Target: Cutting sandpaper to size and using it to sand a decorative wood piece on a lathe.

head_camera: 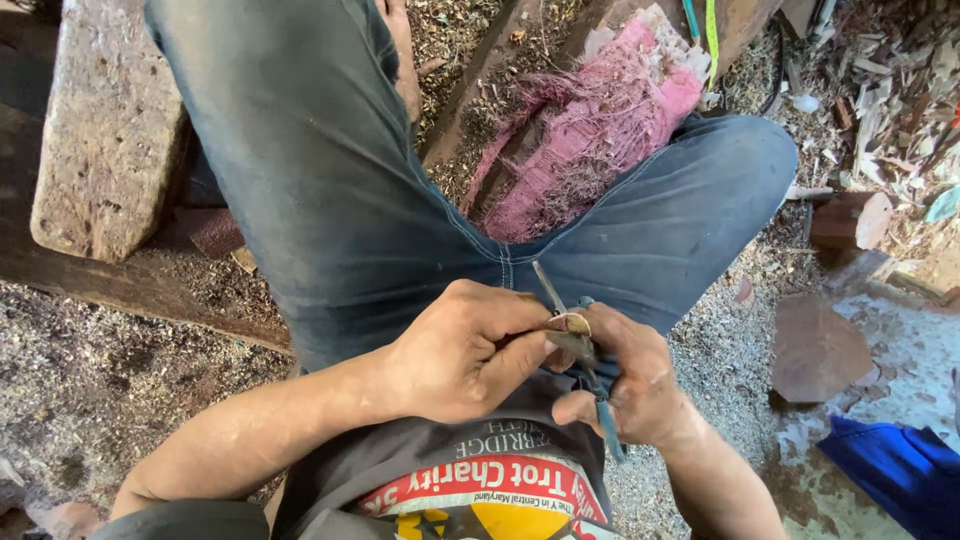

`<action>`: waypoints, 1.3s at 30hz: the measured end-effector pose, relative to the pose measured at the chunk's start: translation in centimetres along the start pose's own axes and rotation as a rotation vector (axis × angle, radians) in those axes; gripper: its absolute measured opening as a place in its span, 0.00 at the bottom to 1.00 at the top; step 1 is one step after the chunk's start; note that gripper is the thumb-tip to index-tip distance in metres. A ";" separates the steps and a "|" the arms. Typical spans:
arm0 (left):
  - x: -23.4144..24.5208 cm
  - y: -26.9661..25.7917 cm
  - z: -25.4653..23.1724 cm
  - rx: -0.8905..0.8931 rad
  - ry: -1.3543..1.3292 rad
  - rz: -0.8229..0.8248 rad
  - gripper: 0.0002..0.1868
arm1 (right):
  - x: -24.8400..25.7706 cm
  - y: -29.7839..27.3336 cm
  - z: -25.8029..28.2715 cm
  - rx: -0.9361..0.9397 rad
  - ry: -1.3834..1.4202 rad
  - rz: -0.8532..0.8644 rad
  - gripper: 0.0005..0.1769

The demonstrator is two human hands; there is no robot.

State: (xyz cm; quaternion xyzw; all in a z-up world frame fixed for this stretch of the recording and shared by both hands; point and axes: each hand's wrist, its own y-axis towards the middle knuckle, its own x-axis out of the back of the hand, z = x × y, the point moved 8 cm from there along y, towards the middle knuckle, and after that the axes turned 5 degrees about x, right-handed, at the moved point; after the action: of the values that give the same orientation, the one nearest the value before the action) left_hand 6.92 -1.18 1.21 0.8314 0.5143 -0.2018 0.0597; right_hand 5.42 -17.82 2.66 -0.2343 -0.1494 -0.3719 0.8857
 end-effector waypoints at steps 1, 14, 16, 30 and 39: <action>-0.1 -0.1 0.1 0.000 -0.001 0.005 0.08 | -0.1 -0.3 -0.3 -0.003 -0.001 -0.004 0.45; -0.9 -0.7 1.0 0.050 -0.032 0.039 0.09 | 0.2 0.4 1.5 0.155 -0.183 -0.090 0.51; -0.8 -0.9 0.9 0.033 -0.037 0.028 0.09 | -0.3 -0.3 0.8 0.145 -0.155 -0.100 0.51; -1.2 -0.7 1.3 0.120 -0.092 0.124 0.11 | 0.9 2.1 3.0 0.158 -0.265 -0.084 0.46; -0.9 -0.7 -0.2 -0.024 -0.039 0.096 0.12 | 0.4 1.2 1.8 0.142 -0.163 -0.121 0.38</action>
State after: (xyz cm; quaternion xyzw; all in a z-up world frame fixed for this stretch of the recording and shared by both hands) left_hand 6.00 -1.58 1.85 0.8503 0.4747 -0.2089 0.0891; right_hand 6.44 -16.40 3.96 -0.1909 -0.2610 -0.3928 0.8609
